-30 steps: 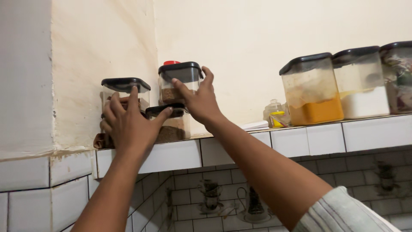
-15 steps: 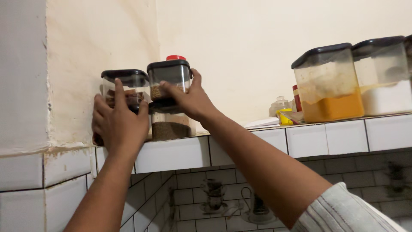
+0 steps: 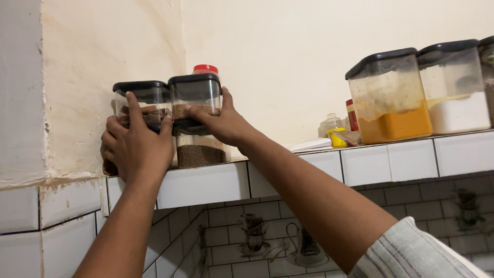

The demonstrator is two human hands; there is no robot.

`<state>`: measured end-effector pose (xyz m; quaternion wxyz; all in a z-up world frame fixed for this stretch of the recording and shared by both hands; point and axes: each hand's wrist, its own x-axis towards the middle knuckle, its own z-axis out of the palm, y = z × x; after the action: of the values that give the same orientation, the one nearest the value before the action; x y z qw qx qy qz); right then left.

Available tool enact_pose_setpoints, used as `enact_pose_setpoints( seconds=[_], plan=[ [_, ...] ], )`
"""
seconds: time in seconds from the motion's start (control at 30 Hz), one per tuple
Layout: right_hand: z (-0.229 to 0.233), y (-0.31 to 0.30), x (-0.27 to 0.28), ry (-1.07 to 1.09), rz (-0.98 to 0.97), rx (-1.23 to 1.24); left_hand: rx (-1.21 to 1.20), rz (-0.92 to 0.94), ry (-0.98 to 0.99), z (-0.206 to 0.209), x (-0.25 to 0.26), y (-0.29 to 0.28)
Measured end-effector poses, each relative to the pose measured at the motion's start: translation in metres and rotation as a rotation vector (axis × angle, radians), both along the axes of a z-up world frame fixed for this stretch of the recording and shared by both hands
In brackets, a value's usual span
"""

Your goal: The person picks up plastic storage containers from the kitchen counter, presses their lids closed, and arranges them in a row on the wall-mounted shelf above the counter, repositioning several containers to line them up.

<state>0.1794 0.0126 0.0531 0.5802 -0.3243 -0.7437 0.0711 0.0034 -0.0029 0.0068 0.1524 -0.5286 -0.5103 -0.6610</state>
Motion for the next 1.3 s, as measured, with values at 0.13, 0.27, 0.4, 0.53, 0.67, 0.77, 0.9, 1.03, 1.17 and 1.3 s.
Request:
enact_pose_setpoints(
  seconds=[0.13,0.27,0.4,0.53,0.67,0.77,0.9,1.03,1.17,1.3],
  plan=[
    [0.0,0.003,0.0,-0.005,-0.009,-0.014,0.059,0.021,0.026,-0.004,-0.003,-0.001],
    [-0.002,0.0,0.003,-0.011,0.039,-0.005,0.164,0.013,0.028,-0.01,-0.001,0.0],
    [-0.007,-0.012,0.0,0.026,-0.046,-0.046,0.273,0.056,0.078,-0.016,0.001,-0.002],
    [-0.009,-0.029,0.008,0.068,-0.306,0.191,0.372,0.063,0.132,-0.015,0.008,-0.009],
    [-0.014,-0.044,0.021,0.084,-0.342,0.355,0.382,0.01,0.136,-0.011,0.025,-0.019],
    [-0.016,-0.056,0.038,0.078,-0.355,0.367,0.461,-0.004,0.153,-0.005,0.042,-0.029],
    [-0.025,-0.078,0.067,0.056,-0.382,0.363,0.557,-0.048,0.188,-0.001,0.076,-0.047],
    [-0.031,-0.103,0.102,0.056,-0.415,0.368,0.569,-0.1,0.232,0.0,0.118,-0.068],
    [-0.037,-0.127,0.145,0.04,-0.456,0.354,0.58,-0.169,0.246,0.0,0.166,-0.086],
    [-0.043,-0.152,0.193,0.016,-0.521,0.418,0.59,-0.236,0.249,-0.003,0.216,-0.103]
  ],
)
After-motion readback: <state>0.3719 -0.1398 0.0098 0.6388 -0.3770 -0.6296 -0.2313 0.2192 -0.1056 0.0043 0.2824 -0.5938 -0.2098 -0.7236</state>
